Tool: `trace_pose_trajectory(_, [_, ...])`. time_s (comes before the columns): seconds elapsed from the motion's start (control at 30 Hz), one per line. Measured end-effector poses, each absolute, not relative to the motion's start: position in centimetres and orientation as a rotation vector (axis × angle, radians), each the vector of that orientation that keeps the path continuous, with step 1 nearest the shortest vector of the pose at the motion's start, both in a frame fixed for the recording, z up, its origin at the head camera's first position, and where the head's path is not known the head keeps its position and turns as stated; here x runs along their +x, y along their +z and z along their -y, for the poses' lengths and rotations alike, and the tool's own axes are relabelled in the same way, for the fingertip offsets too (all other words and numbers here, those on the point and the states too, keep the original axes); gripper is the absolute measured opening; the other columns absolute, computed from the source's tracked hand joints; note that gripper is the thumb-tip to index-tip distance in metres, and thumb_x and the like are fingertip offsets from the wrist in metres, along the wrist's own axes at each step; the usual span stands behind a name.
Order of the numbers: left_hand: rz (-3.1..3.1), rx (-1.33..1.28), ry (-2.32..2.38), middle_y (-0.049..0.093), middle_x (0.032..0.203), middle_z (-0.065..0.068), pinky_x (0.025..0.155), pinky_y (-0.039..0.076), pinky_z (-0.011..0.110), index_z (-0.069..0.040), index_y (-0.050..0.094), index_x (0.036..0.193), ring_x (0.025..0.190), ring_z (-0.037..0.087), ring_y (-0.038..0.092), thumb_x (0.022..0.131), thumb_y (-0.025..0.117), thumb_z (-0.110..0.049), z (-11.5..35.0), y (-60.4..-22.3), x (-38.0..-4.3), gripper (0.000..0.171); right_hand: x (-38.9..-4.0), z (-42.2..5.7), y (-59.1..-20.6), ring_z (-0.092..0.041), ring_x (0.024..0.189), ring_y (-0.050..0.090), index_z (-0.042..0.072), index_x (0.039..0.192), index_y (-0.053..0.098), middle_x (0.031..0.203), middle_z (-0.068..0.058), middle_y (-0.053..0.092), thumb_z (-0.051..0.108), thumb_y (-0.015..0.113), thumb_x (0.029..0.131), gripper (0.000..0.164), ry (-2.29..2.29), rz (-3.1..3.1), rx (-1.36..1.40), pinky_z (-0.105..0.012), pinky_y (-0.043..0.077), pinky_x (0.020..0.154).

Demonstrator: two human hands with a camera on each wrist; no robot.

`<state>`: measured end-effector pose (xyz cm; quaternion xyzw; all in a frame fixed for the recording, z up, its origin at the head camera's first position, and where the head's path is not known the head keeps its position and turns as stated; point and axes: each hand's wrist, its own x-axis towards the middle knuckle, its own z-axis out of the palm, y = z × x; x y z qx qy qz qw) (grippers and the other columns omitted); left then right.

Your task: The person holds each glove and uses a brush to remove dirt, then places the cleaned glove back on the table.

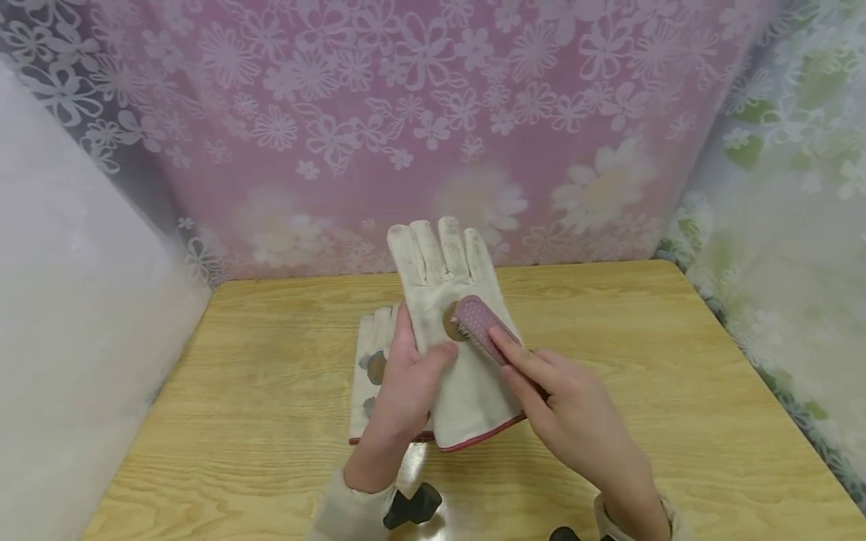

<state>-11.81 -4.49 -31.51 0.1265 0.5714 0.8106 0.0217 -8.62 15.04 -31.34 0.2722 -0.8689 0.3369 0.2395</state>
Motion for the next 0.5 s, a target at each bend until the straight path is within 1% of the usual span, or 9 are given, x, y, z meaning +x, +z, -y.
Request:
trace_pose_trajectory(0.13, [-1.894,0.462,2.450,0.051,0.139,0.015,0.089,0.055,0.038,-0.018,0.020,0.149,0.116,0.028,0.061,0.095,0.041,0.005,3.9,-31.6,-11.4,0.062,-9.1,-14.0,-32.0,0.000,0.056,0.036,0.017,0.133,0.065,0.074,0.006,0.058,-0.001,0.077,0.081,0.056,0.916,2.276,0.698,-0.013,0.033,0.049])
trace_pose_trajectory(0.23, [-1.970,0.497,2.425,0.049,0.141,0.010,0.093,0.054,0.038,-0.022,0.018,0.151,0.120,0.025,0.059,0.096,0.040,0.004,3.5,-31.6,-11.2,0.064,-9.5,-13.3,-32.4,0.000,0.054,0.034,0.013,0.130,0.067,0.070,0.004,0.055,-0.003,0.077,0.079,0.055,0.929,2.198,0.697,-0.012,0.031,0.047])
trace_pose_trajectory(0.37, [-2.021,0.570,2.412,0.043,0.147,0.007,0.100,0.049,0.037,-0.025,0.014,0.154,0.127,0.023,0.053,0.097,0.039,0.005,2.9,-31.7,-11.0,0.069,-9.8,-12.9,-32.6,0.001,0.053,0.033,0.010,0.130,0.066,0.069,0.002,0.055,-0.004,0.076,0.080,0.053,1.007,2.148,0.698,-0.012,0.031,0.045])
trace_pose_trajectory(0.5, [-2.070,0.606,2.399,0.043,0.148,0.006,0.103,0.047,0.037,-0.024,0.015,0.154,0.129,0.021,0.052,0.096,0.039,0.007,2.4,-31.9,-10.8,0.070,-9.9,-12.9,-32.7,0.000,0.054,0.037,0.007,0.130,0.065,0.075,-0.002,0.062,-0.003,0.074,0.084,0.048,1.072,2.124,0.703,-0.013,0.034,0.046])
